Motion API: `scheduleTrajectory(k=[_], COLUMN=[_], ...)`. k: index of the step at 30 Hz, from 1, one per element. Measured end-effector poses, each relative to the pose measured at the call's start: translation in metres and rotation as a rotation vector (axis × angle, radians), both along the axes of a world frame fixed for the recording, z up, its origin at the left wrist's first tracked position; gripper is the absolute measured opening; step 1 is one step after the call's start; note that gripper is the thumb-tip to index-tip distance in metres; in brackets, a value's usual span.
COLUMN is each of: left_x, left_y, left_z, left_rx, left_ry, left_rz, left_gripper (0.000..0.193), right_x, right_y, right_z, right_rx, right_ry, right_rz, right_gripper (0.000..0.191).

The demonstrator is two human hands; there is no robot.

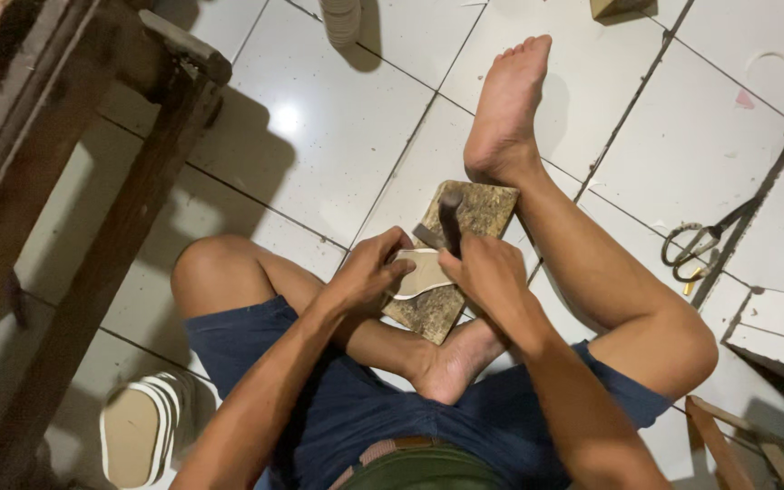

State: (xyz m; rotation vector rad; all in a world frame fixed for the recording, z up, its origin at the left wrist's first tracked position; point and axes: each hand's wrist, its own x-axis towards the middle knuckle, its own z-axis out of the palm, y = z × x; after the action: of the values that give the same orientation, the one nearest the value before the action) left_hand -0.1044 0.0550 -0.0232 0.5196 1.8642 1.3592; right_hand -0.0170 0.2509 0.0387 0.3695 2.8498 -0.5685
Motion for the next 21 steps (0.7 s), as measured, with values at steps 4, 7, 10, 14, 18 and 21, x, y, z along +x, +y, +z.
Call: scheduleTrajectory(k=[4, 7, 10, 14, 18, 21], left_x=[0.004, 0.007, 0.006, 0.006, 0.007, 0.003], left_y=[0.009, 0.006, -0.002, 0.005, 0.011, 0.001], left_z=[0.0, 0.0, -0.001, -0.004, -0.002, 0.003], left_rx=[-0.008, 0.034, -0.014, 0.03, 0.175, -0.024], left_ry=[-0.115, -0.089, -0.003, -0.057, -0.221, -0.079], left_rz=[0.212, 0.27, 0.118, 0.137, 0.365, 0.186], left_gripper=[0.019, 0.023, 0.023, 0.017, 0.021, 0.027], right_x=[0.002, 0.008, 0.0, -0.005, 0.002, -0.001], right_y=[-0.007, -0.004, 0.003, -0.003, -0.004, 0.003], right_z=[0.001, 0.006, 0.006, 0.003, 0.005, 0.005], right_rx=[0.004, 0.014, 0.009, -0.107, -0.002, -0.023], right_ry=[-0.008, -0.065, -0.029, 0.04, -0.104, -0.133], right_rz=[0.006, 0.049, 0.03, -0.009, 0.009, 0.026], right_gripper=[0.04, 0.039, 0.039, 0.036, 0.042, 0.039])
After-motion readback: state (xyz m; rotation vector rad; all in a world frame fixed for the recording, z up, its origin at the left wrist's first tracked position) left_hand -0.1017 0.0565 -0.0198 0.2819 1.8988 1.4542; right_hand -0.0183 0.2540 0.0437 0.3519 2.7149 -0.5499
